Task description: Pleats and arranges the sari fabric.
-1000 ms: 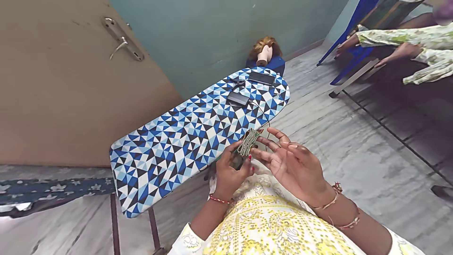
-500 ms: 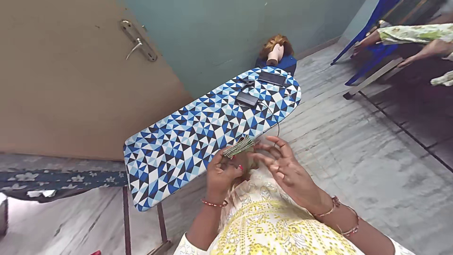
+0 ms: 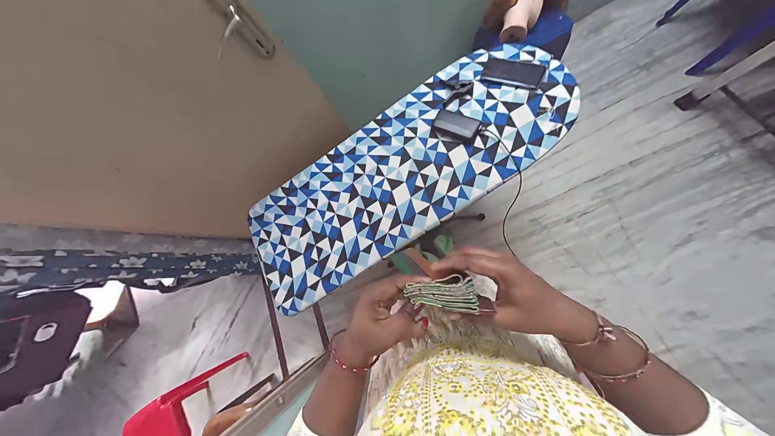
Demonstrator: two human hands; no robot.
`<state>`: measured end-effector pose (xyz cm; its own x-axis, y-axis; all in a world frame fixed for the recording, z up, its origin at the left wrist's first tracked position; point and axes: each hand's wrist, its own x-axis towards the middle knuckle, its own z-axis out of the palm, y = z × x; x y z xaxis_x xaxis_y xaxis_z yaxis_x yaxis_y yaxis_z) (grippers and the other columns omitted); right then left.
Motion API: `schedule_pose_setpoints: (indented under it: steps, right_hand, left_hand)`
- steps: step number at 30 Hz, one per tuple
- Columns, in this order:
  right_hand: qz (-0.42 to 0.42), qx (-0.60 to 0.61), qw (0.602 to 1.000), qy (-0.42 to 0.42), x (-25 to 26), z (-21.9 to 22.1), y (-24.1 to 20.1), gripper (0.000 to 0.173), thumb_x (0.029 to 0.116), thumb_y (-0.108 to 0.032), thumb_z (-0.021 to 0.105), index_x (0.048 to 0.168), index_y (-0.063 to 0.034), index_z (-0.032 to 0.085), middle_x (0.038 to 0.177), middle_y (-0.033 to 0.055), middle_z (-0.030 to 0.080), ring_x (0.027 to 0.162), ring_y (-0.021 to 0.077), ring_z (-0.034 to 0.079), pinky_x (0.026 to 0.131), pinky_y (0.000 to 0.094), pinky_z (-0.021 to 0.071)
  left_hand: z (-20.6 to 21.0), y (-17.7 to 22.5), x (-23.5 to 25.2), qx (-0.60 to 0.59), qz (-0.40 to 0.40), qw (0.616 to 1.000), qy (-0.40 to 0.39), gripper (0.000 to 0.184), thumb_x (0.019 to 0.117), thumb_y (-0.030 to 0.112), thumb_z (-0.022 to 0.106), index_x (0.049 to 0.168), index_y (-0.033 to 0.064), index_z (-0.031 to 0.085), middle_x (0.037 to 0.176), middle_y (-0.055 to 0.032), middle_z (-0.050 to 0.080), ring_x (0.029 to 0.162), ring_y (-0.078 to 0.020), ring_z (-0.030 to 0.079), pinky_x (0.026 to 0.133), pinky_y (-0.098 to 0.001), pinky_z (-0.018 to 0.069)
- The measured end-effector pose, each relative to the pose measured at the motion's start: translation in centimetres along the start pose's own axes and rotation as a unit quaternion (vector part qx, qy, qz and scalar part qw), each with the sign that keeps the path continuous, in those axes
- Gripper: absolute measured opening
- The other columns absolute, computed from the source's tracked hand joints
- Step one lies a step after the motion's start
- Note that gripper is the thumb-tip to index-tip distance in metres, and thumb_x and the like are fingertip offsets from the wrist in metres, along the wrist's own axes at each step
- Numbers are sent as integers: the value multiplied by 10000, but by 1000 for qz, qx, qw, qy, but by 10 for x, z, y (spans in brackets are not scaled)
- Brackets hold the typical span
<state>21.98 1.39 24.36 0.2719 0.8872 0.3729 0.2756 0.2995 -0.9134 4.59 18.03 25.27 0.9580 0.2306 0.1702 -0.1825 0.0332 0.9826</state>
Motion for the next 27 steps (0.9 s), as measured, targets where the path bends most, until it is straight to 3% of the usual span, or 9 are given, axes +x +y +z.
schedule_pose_setpoints:
  steps: [4,9,12,15,20,23,27]
  right_hand:
    - [-12,25,1000,14,-16,15,3,276,880,-193,777,1101,-41,715,1041,48,681,1040,3,615,915,124,502]
    - [-17,33,998,49,-32,32,5,148,926,-168,733,1045,-81,714,951,23,678,975,17,629,898,162,509]
    - [-8,33,998,61,-34,40,2,138,928,-171,736,1048,-105,714,933,1,659,949,14,624,915,186,504]
    - [-9,20,998,65,-32,45,-3,123,926,-157,739,1042,-124,711,929,-16,653,948,17,624,905,194,514]
    - [-20,13,999,38,-29,51,-12,133,926,-148,739,1052,-131,703,947,-17,640,957,24,621,901,197,522]
    - [-29,7,999,30,-25,53,-17,146,918,-139,747,1053,-132,693,953,-27,635,954,14,620,899,192,525]
    - [-18,-16,999,29,-21,53,-25,187,897,-158,759,1067,-149,682,981,-58,636,987,-10,616,902,165,519]
  left_hand:
    - [-1,-7,-21,29,15,999,-38,395,923,111,731,1310,131,651,1223,86,715,1090,15,665,953,-212,563]
    - [0,-9,-39,84,44,995,-38,331,941,63,685,1268,25,646,1180,-27,730,1102,-14,665,975,-210,545]
    - [-2,-9,-44,125,76,989,-24,302,952,86,685,1239,-5,666,1203,-92,728,1162,-77,665,1019,-242,534]
    - [-5,-8,-47,134,89,987,-16,322,930,105,710,1236,10,671,1198,-93,726,1162,-81,662,1025,-240,526]
    - [-6,-10,-49,67,68,995,-28,521,855,168,807,1302,-31,628,1222,-94,719,1147,-88,674,1001,-268,560]
    - [-6,-13,-47,54,99,993,-44,469,866,256,809,1236,-1,680,1247,-109,696,1212,-88,624,1045,-242,506]
    - [-3,-6,-47,49,122,990,-45,335,903,209,761,1130,-36,721,1227,-133,689,1185,-70,617,1028,-199,490]
